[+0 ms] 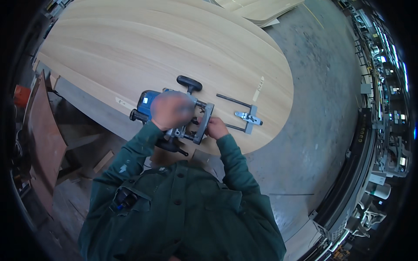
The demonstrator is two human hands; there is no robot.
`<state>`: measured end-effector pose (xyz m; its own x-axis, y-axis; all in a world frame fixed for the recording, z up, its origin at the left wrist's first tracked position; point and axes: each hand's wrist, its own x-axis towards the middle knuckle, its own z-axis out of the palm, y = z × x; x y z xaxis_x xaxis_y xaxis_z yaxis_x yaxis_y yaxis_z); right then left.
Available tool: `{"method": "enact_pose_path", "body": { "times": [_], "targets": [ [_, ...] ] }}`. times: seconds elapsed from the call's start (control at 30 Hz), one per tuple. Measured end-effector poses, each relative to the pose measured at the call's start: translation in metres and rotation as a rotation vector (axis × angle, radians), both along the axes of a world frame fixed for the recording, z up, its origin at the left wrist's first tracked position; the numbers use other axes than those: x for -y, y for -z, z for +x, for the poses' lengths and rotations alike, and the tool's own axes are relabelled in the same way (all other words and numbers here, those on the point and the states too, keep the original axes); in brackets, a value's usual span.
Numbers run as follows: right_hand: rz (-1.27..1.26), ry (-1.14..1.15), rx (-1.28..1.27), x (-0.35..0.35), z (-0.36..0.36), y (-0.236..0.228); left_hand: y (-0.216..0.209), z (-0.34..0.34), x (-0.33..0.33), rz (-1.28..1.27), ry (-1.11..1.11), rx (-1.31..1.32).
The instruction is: Adjusting components and depth of a wood router on a wooden tabletop using hand tools.
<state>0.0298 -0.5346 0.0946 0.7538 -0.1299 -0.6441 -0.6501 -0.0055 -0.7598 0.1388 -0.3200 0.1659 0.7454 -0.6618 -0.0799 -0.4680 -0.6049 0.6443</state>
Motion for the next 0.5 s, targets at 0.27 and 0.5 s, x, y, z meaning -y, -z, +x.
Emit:
{"method": "enact_pose_path", "body": {
  "times": [0.27,0.5],
  "targets": [
    [-0.031,0.064,0.113,-0.008,-0.011,-0.014,-0.003,-0.007,0.003,-0.011,0.002,0.001],
    [-0.063,0.002,0.125,-0.011,-0.012,-0.01,-0.005,-0.007,0.004,-0.012,-0.003,-0.014]
  ]
}}
